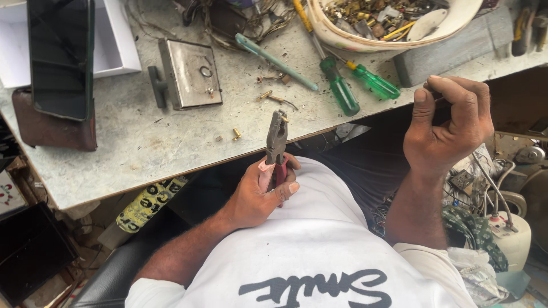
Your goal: The person sits cross-legged at a cluttered workbench and sorts through a bowl of small electronic components. They pick out specific metal parts and use pliers to grip and manipulate them, occasionally using a screwdriver to adjust the components.
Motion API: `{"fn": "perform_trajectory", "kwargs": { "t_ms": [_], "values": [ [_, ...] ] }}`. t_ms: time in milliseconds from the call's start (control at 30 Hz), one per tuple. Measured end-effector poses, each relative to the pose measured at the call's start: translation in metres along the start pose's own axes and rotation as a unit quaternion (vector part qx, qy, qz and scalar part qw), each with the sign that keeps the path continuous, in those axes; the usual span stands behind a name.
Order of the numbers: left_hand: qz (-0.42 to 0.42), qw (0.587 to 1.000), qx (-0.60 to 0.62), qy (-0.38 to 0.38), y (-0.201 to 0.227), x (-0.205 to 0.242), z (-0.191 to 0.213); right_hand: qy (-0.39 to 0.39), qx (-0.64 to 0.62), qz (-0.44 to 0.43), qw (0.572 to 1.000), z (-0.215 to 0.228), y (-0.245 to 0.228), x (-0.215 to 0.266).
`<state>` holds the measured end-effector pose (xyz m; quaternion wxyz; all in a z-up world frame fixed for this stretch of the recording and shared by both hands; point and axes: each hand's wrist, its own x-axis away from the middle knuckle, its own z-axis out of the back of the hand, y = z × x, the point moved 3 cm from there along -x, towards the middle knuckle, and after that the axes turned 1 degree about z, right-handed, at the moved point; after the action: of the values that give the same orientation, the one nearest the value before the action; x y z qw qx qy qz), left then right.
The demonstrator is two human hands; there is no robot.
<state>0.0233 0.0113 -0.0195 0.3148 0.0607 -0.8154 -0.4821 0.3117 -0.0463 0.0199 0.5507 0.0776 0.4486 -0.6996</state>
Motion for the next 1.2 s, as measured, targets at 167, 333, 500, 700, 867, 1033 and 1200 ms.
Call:
{"fn": "perform_trajectory", "kwargs": {
  "t_ms": [167,333,500,700,867,1033,1200],
  "values": [
    [-0.078,0.993,-0.084,-0.022,0.001,-0.003,-0.001,0.031,0.052,0.001,0.998,0.019,0.025,0.009],
    [-0.063,0.991,-0.111,-0.03,-0.001,-0.009,-0.001,0.089,0.126,-0.016,0.988,0.042,0.075,0.002],
    [-0.045,0.994,-0.096,-0.036,-0.003,-0.008,-0.004,0.037,0.197,-0.059,0.978,0.059,0.124,-0.019],
    [-0.036,0.994,-0.099,-0.031,-0.001,-0.011,-0.002,-0.081,0.281,0.024,0.956,0.06,0.136,-0.038],
    [-0.026,0.995,-0.087,-0.026,0.0,-0.015,-0.001,-0.085,0.237,-0.063,0.966,0.062,0.163,-0.036],
    [-0.026,0.994,-0.098,-0.031,0.003,-0.016,0.0,-0.048,0.134,-0.092,0.986,0.077,0.196,-0.039],
    [-0.021,0.992,-0.117,-0.038,0.001,-0.015,0.001,-0.012,0.045,-0.226,0.973,0.093,0.215,-0.038]
  ]
}}
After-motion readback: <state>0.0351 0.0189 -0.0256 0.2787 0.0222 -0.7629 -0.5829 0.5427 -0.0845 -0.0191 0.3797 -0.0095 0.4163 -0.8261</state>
